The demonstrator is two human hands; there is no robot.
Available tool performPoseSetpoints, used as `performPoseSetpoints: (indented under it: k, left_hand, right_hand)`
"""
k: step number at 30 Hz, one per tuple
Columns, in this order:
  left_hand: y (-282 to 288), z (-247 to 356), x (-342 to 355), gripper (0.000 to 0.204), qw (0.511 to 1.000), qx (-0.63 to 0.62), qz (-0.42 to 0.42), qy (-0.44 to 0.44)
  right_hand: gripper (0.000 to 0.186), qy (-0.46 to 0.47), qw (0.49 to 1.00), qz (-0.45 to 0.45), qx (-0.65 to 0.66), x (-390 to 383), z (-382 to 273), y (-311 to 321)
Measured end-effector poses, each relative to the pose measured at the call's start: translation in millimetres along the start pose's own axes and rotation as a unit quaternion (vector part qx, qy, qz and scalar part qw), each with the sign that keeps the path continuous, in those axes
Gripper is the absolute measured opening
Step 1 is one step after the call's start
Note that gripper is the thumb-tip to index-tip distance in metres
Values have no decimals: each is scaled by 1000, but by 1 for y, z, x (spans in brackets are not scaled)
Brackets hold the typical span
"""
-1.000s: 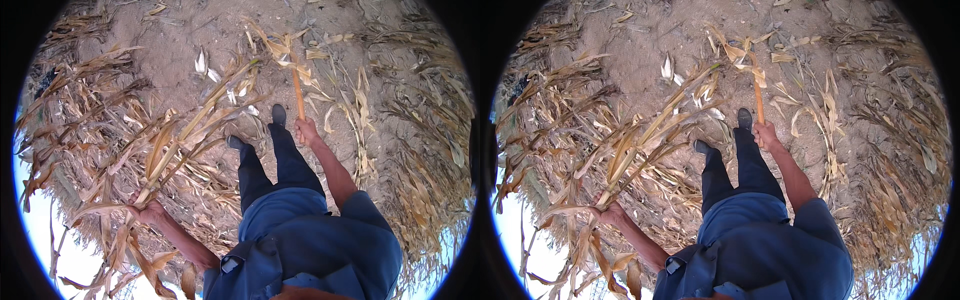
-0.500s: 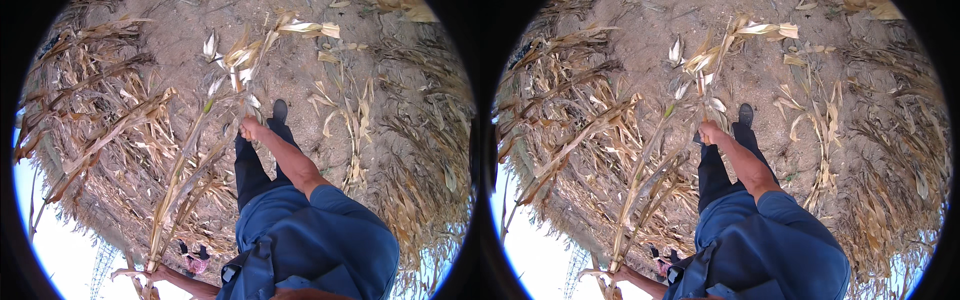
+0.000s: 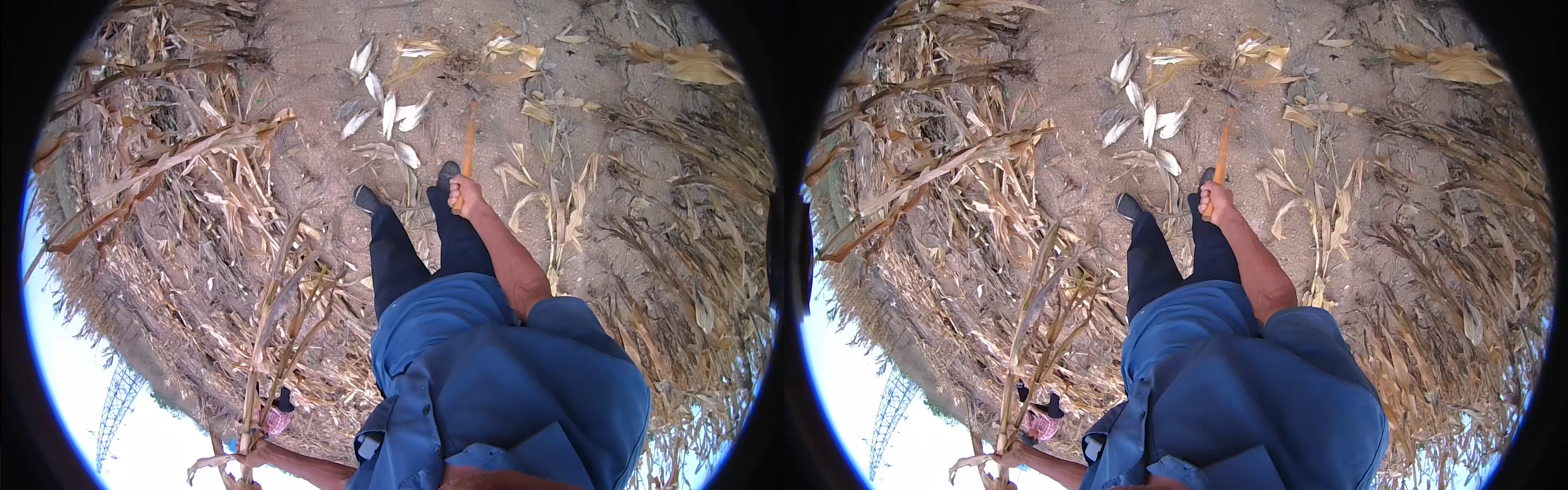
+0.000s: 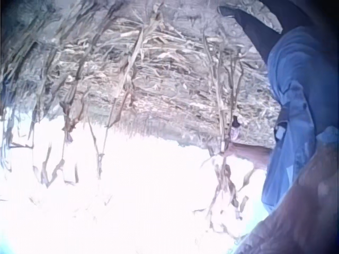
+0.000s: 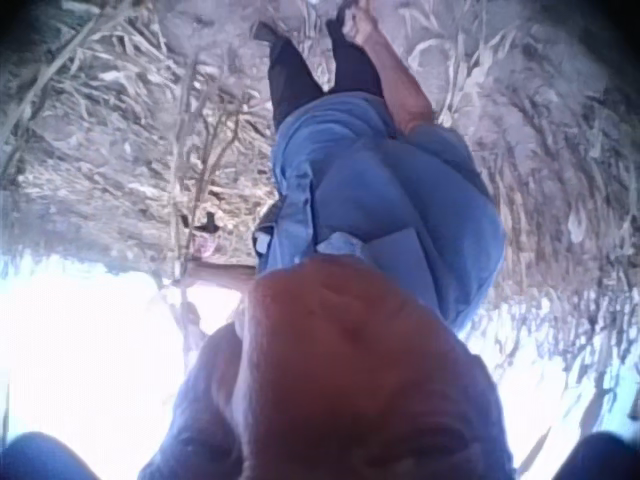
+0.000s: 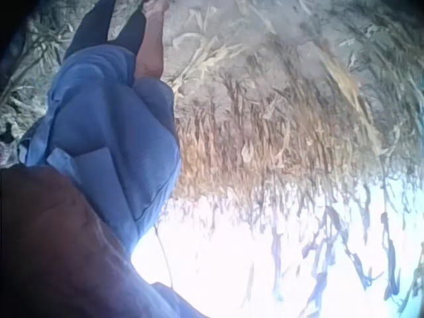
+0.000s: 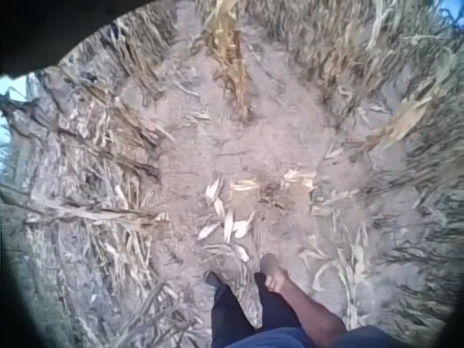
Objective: The person uses a sickle to cut dried corn stalks at their base and drops them to the ground. The person repeatedly approaches stalks, cuts them, and moves to the next one in a harvested field.
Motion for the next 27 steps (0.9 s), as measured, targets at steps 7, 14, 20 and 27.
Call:
performPoseSetpoints:
  k: [7, 14, 20, 27]
  left_hand:
    - [-4, -70, -12, 30, 998, 23, 50, 38]
    - [-51, -33, -75, 32, 998, 7, -48, 41]
    - [-12, 11, -100, 27, 978, 202, 4, 41]
    - [-60, -122, -141, 12, 917, 246, -263, 174]
  right_hand:
    - [27, 293, 915, -17, 278, -2, -262, 72]
    - [19, -150, 969, -146, -133, 59, 88, -166]
    - [14, -251, 854, -279, -361, -140, 314, -243]
    - [17, -200, 890, -186, -366, -54, 191, -172]
Point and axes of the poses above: each hand's wrist, its own x-axis towards the middle knuckle, its own y-axis out of the back of the hand, z = x × y, the point moved 9 cm from there along x, towards the middle knuckle, and after that the axes turned 2 degrees about x, right-handed, at the moved point
